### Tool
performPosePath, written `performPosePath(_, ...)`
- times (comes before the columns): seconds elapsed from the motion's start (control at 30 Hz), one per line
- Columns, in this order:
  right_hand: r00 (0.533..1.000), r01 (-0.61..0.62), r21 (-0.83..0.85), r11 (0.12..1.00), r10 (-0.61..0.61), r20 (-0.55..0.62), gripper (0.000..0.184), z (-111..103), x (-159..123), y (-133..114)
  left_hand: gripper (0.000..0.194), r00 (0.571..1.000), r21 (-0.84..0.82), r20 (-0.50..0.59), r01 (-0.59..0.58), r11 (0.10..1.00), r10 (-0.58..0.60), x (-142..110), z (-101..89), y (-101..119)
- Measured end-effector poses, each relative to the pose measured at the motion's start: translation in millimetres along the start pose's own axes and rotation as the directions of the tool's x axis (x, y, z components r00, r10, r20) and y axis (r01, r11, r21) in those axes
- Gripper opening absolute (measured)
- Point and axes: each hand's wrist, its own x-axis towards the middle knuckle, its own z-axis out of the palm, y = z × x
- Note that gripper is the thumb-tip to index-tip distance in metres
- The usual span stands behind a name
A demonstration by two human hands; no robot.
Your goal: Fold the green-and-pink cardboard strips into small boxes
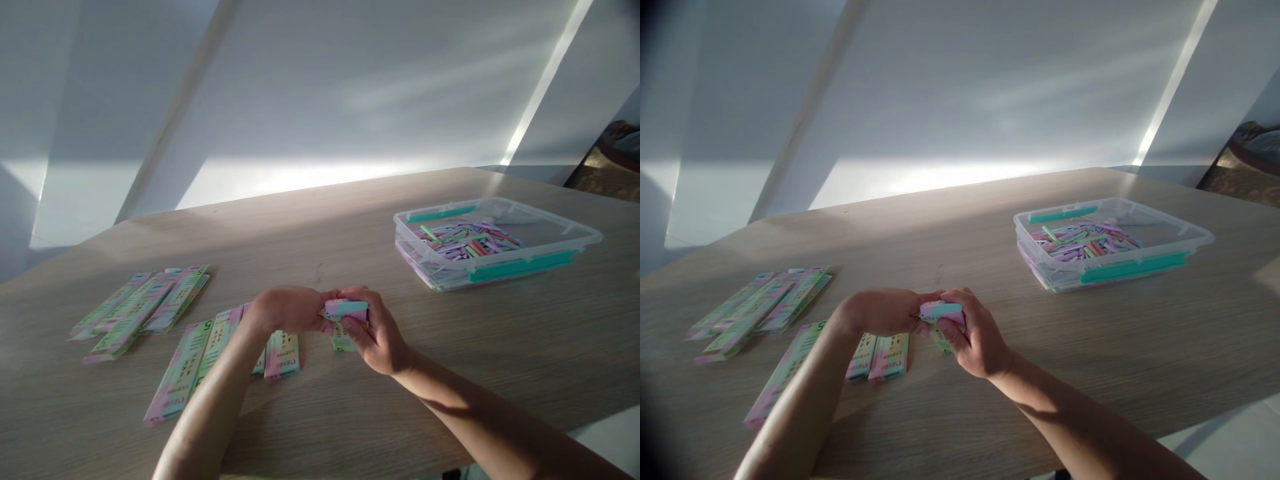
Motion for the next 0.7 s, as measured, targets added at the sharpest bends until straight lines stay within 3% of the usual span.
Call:
performPosePath(0.23,0.999,-0.007,0.067,0.998,0.004,0.045,0.037,-1,2,-1,0.070,1.000,-0.043,0.006,0.021,0.999,-0.021,0,1.7,0)
performPosePath(0.7,0.984,0.141,0.040,0.989,-0.144,0.104,0.051,-10,5,4,0.059,1.000,-0.051,0.005,-0.019,0.999,0.020,0,-0.6,1)
